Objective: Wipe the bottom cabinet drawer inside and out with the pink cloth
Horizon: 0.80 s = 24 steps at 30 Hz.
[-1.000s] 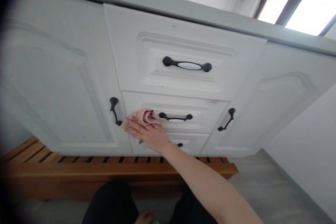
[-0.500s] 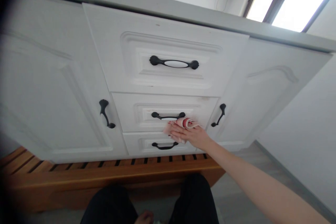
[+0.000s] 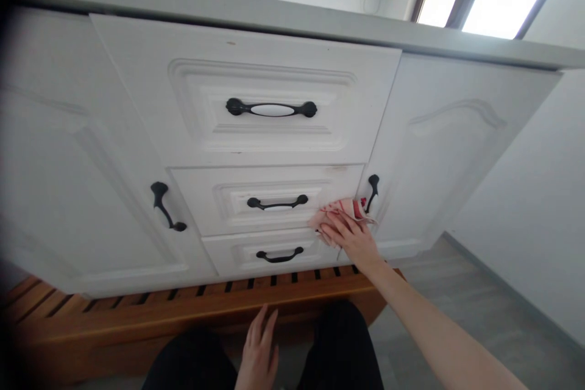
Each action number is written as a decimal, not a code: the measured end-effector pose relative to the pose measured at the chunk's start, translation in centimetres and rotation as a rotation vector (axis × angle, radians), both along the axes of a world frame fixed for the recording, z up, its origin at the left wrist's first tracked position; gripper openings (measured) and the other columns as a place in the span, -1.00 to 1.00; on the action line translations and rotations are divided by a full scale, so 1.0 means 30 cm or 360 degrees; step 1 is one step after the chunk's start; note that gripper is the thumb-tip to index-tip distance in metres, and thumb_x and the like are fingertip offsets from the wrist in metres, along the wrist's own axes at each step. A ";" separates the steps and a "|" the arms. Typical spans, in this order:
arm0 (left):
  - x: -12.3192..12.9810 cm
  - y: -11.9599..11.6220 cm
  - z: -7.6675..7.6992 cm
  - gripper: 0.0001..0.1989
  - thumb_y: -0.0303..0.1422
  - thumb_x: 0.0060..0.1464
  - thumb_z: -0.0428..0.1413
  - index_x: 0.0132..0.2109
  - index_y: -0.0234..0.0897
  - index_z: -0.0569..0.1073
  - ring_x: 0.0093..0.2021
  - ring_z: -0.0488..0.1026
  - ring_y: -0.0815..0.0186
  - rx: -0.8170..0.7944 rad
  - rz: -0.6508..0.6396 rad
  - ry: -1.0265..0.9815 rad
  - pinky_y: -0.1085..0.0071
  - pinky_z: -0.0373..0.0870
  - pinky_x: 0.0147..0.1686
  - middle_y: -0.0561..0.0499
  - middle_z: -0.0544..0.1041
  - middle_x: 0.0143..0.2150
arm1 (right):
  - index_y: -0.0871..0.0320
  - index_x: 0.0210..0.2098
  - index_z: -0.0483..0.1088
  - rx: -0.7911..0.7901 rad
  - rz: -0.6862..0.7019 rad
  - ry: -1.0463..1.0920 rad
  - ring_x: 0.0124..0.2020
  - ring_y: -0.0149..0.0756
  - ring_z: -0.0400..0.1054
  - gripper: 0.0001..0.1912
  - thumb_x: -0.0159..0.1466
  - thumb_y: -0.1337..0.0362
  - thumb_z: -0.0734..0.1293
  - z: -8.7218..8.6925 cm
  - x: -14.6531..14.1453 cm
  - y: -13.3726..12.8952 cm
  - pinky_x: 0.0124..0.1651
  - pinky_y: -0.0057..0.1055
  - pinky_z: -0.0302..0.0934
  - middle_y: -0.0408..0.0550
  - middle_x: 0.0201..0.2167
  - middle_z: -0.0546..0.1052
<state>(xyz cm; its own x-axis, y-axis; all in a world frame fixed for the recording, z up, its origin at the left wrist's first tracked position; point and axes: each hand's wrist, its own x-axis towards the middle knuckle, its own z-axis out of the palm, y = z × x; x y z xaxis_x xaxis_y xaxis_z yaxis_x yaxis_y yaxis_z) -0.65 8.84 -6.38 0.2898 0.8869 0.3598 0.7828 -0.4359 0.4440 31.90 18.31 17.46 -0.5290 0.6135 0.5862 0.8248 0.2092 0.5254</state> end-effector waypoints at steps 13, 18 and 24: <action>0.120 0.293 0.458 -0.37 -0.50 0.14 0.08 0.35 -0.18 0.25 0.27 0.31 0.07 0.0585 -0.0008 0.0376 0.09 0.29 0.27 -0.06 0.40 0.28 | 0.03 0.17 0.39 -0.0253 0.0140 0.0668 0.25 -0.16 0.32 -0.62 0.40 0.34 0.21 -0.110 -0.032 -0.135 0.28 -0.14 0.24 -0.06 0.23 0.46; 0.125 0.310 0.477 -0.38 -0.55 0.12 0.06 0.33 -0.20 0.25 0.25 0.32 0.07 0.0521 -0.0048 0.0440 0.10 0.26 0.28 -0.07 0.42 0.24 | 0.05 0.20 0.36 -0.0469 0.0053 0.1573 0.07 -0.19 0.48 -0.59 0.40 0.20 0.18 -0.236 -0.076 -0.358 0.08 -0.29 0.42 0.02 0.12 0.54; 0.167 0.296 0.543 -0.50 -0.56 0.11 0.04 0.20 -0.23 0.34 0.14 0.35 0.08 0.0304 0.0059 0.0329 0.09 0.30 0.20 -0.07 0.46 0.11 | 0.12 -0.07 0.54 -0.0696 -0.0354 0.2952 0.07 0.05 0.49 -0.43 0.08 -0.13 0.41 -0.404 -0.141 -0.559 0.12 -0.17 0.41 0.08 0.00 0.61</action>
<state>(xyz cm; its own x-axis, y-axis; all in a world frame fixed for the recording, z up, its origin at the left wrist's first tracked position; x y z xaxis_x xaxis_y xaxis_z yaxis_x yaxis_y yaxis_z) 4.37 17.71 9.90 0.3429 0.8202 0.4579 0.8654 -0.4654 0.1857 27.69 1.53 5.34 0.5826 0.8112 0.0493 0.2333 -0.1089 -0.9663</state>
